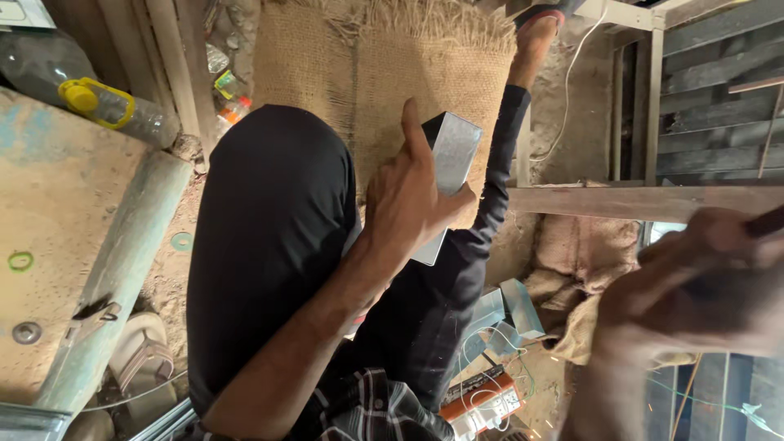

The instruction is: The person sits cross-legged and repeatedly hammers a small rectangular metal box on a burlap-covered surface. They rotate the box to strike different sides and edges, using a hammer in their right hand.

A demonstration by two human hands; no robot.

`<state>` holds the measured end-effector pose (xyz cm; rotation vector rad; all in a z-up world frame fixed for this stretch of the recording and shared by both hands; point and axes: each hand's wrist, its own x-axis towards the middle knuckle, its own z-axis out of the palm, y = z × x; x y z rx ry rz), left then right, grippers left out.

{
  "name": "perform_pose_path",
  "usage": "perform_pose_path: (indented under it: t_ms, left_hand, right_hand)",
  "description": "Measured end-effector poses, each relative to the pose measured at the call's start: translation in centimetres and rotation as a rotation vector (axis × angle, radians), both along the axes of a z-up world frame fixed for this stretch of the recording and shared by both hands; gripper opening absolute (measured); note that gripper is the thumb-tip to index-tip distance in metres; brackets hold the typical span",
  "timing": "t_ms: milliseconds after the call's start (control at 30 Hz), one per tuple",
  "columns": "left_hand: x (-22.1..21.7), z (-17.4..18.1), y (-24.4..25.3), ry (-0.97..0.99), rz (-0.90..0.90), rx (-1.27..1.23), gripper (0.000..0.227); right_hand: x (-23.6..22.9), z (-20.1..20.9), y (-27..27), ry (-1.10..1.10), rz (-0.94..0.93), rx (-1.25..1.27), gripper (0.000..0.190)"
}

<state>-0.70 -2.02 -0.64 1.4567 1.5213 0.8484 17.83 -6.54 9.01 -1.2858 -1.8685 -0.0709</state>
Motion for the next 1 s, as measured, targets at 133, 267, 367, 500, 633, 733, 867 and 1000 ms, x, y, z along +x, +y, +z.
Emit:
perform_pose_path:
  t_ms: [133,267,367,500,633,733,867,1000]
  left_hand:
    - [0.3,0.1,0.2,-0.034,-0.013,-0.049,0.129]
    - [0.1,-0.3,0.1,-0.024,0.021,0.02,0.121]
    - [0.7,-0.9,-0.3,0.032,0.007,0.13,0.114]
    - [0.5,-2.1,-0.2,0.132,-0.124,-0.098,0.115]
    - [1.5,-2.6,-0.4,0.075,-0.115,-0.116,0.119]
    - [2.3,-2.6,-0.4,0.041,-0.074,-0.104,0.115]
    - [2.6,-2.1,-0.1,-0.033,-0.079,-0.008,0.12]
    - [2.7,-1.5,-0.7,-0.122,-0.01,0.357,0.114]
  right_hand:
    - [-0.8,-2.2,0.9,-0.28,-0.037,-0.462,0.028]
    - [0.4,-2.4,-0.4,-0.127,-0.031,-0.611,0.042]
    - [2.0,-2.3,-3.4,0.035,-0.188,-0.697,0.046]
    - [2.9,-3.1,-5.8,0.077,-0.246,-0.679,0.052]
    - [3.0,-3.7,-6.9,0.187,-0.334,-0.726,0.065]
    - [2.9,-4.0,-7.3,0.179,-0.343,-0.723,0.062]
    - [3.2,-3.5,-7.6,0.156,-0.326,-0.716,0.054]
    - [4.5,-1.5,-8.0,0.112,-0.222,-0.582,0.048]
